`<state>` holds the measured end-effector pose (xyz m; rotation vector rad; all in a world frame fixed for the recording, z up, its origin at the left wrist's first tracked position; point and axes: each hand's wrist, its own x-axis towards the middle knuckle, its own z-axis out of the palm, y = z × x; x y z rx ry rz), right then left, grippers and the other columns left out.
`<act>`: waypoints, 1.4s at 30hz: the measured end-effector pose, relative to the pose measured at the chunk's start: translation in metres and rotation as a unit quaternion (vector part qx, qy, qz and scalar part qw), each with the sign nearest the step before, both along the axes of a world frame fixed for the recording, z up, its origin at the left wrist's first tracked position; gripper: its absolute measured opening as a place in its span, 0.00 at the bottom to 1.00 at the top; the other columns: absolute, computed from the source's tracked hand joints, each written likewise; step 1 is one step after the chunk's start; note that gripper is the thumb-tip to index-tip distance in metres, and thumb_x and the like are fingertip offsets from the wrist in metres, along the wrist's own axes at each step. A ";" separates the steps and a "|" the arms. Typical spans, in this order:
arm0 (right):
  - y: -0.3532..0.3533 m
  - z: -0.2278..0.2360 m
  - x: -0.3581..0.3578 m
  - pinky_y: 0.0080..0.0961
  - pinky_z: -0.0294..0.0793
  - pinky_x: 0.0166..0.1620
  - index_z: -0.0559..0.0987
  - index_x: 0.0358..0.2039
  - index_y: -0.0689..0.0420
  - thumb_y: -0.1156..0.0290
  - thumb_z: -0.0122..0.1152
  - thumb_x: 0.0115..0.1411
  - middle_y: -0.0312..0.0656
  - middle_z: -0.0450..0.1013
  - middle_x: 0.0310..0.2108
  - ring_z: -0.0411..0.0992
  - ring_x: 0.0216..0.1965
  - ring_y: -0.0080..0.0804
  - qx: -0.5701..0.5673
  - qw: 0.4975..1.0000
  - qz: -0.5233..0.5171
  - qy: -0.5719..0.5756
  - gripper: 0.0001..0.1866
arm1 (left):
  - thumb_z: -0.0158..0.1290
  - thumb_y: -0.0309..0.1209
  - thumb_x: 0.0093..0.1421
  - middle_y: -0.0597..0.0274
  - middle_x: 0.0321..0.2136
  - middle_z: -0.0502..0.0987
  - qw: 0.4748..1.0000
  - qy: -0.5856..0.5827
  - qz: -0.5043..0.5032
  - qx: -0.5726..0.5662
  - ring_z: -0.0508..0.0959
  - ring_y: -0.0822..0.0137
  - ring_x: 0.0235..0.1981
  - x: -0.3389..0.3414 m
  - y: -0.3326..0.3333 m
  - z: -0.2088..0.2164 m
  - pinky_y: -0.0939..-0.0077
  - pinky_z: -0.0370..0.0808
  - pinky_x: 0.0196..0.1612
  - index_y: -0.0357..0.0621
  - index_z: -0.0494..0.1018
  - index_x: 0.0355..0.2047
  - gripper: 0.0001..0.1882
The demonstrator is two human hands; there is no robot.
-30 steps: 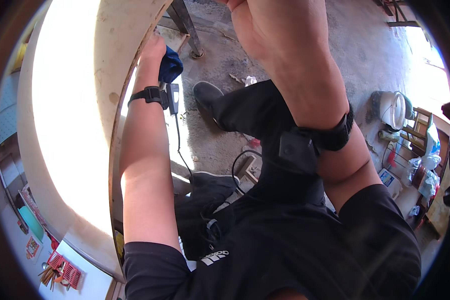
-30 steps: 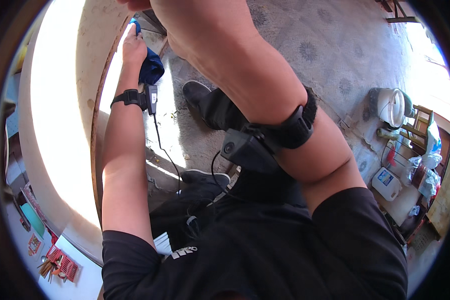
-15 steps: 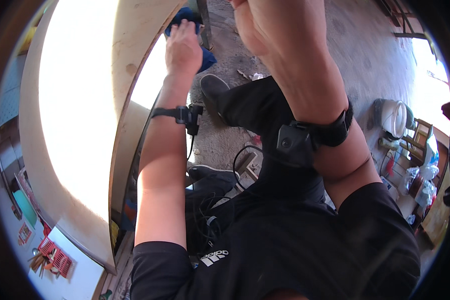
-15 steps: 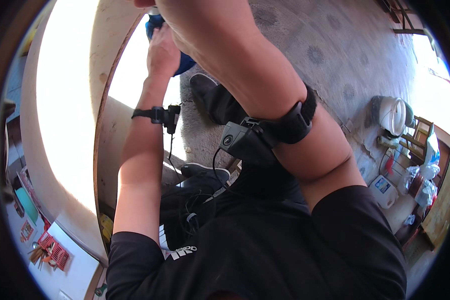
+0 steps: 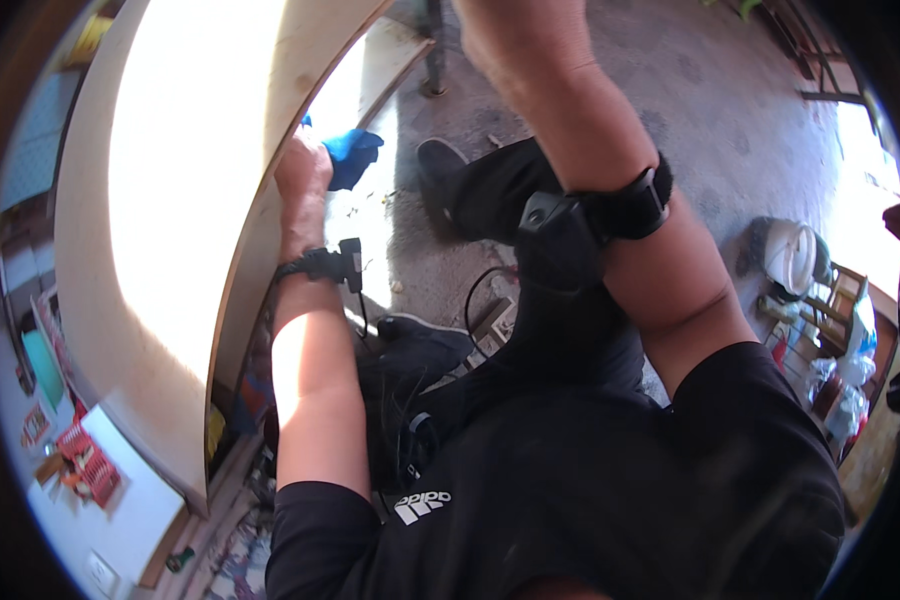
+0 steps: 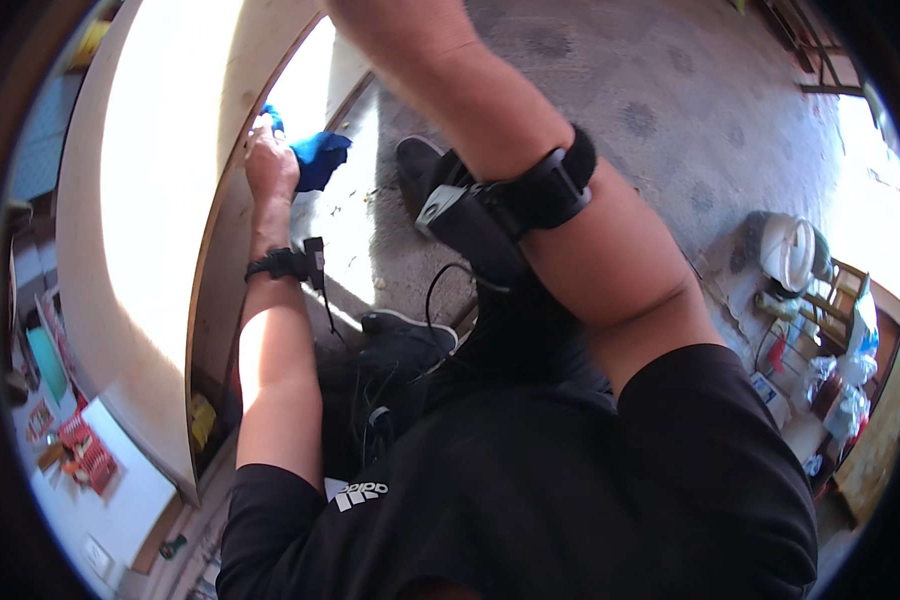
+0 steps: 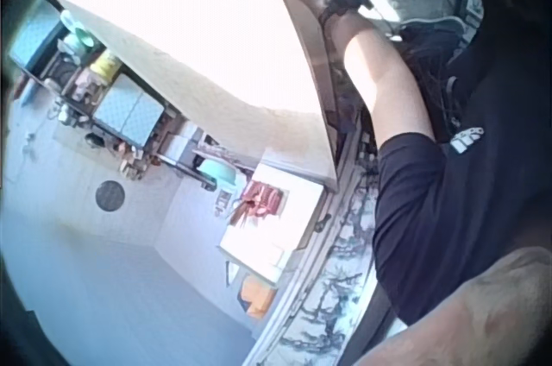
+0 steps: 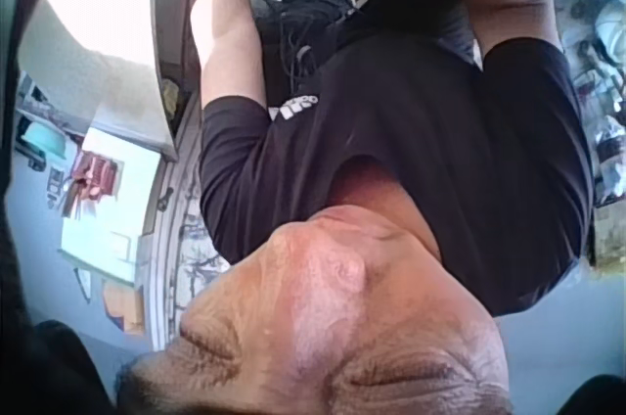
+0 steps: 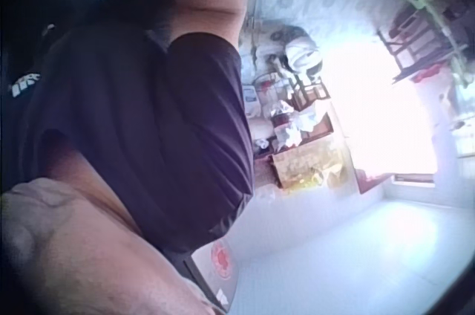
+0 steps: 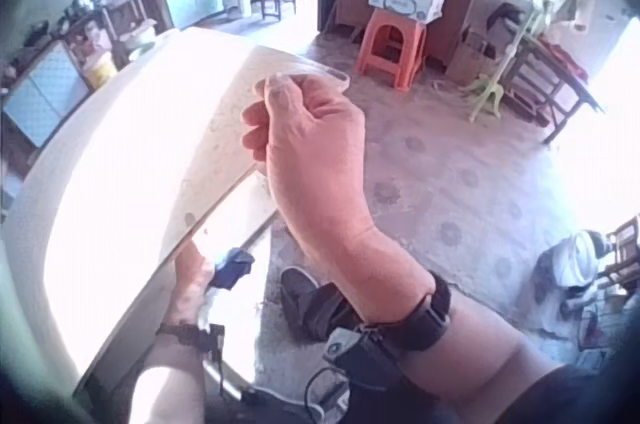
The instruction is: The person wipes a large wooden table surface with a blue cloth, moving a yellow tub and a red utensil basket aside to reach the edges. The person repeatedly wipes the tabletop and the adjacent white cabinet side, then returns the items to their original positions.
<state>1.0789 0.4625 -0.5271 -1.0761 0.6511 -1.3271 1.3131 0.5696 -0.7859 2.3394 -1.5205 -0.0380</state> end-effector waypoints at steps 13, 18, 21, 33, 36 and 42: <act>0.033 0.011 0.011 0.18 0.73 0.30 0.81 0.39 0.65 0.66 0.56 0.73 0.38 0.78 0.28 0.74 0.25 0.21 -0.008 0.999 -0.010 0.034 0.14 | 0.48 0.28 0.70 0.37 0.60 0.74 0.964 0.036 0.253 0.072 0.73 0.41 0.63 0.073 0.286 0.008 0.53 0.69 0.66 0.34 0.69 0.65 0.24; 0.039 0.010 0.015 0.18 0.73 0.29 0.81 0.40 0.65 0.66 0.56 0.73 0.38 0.78 0.27 0.75 0.25 0.20 -0.034 0.999 0.014 0.015 0.14 | 0.47 0.31 0.71 0.38 0.58 0.77 0.923 0.025 0.359 0.135 0.75 0.40 0.61 0.138 0.374 0.024 0.51 0.71 0.63 0.36 0.71 0.64 0.24; 0.046 0.007 0.028 0.18 0.73 0.30 0.82 0.39 0.65 0.66 0.56 0.72 0.38 0.78 0.26 0.75 0.25 0.20 -0.076 0.996 0.042 0.015 0.14 | 0.47 0.31 0.69 0.39 0.60 0.76 0.934 0.082 0.336 0.093 0.75 0.42 0.61 0.122 0.344 0.013 0.53 0.71 0.63 0.36 0.71 0.64 0.24; 0.120 -0.015 0.073 0.35 0.79 0.37 0.82 0.42 0.62 0.75 0.63 0.63 0.51 0.80 0.32 0.80 0.33 0.46 -0.437 0.855 0.049 0.274 0.08 | 0.43 0.27 0.68 0.45 0.64 0.72 0.995 0.085 0.038 -0.029 0.66 0.40 0.69 -0.029 0.128 0.012 0.59 0.63 0.73 0.40 0.75 0.61 0.23; 0.127 -0.024 0.078 0.39 0.79 0.40 0.81 0.44 0.63 0.77 0.64 0.61 0.52 0.80 0.35 0.79 0.37 0.50 -0.529 0.800 0.028 0.281 0.10 | 0.48 0.30 0.69 0.44 0.61 0.75 0.990 0.107 0.089 -0.023 0.72 0.44 0.66 0.012 0.176 0.016 0.56 0.68 0.69 0.42 0.75 0.61 0.22; 0.138 -0.025 0.084 0.39 0.78 0.37 0.82 0.44 0.63 0.76 0.65 0.61 0.52 0.81 0.34 0.79 0.33 0.51 -0.510 0.811 0.043 0.283 0.10 | 0.50 0.33 0.70 0.41 0.61 0.74 0.972 0.003 0.232 0.029 0.74 0.41 0.62 0.118 0.323 0.009 0.51 0.69 0.65 0.41 0.73 0.62 0.22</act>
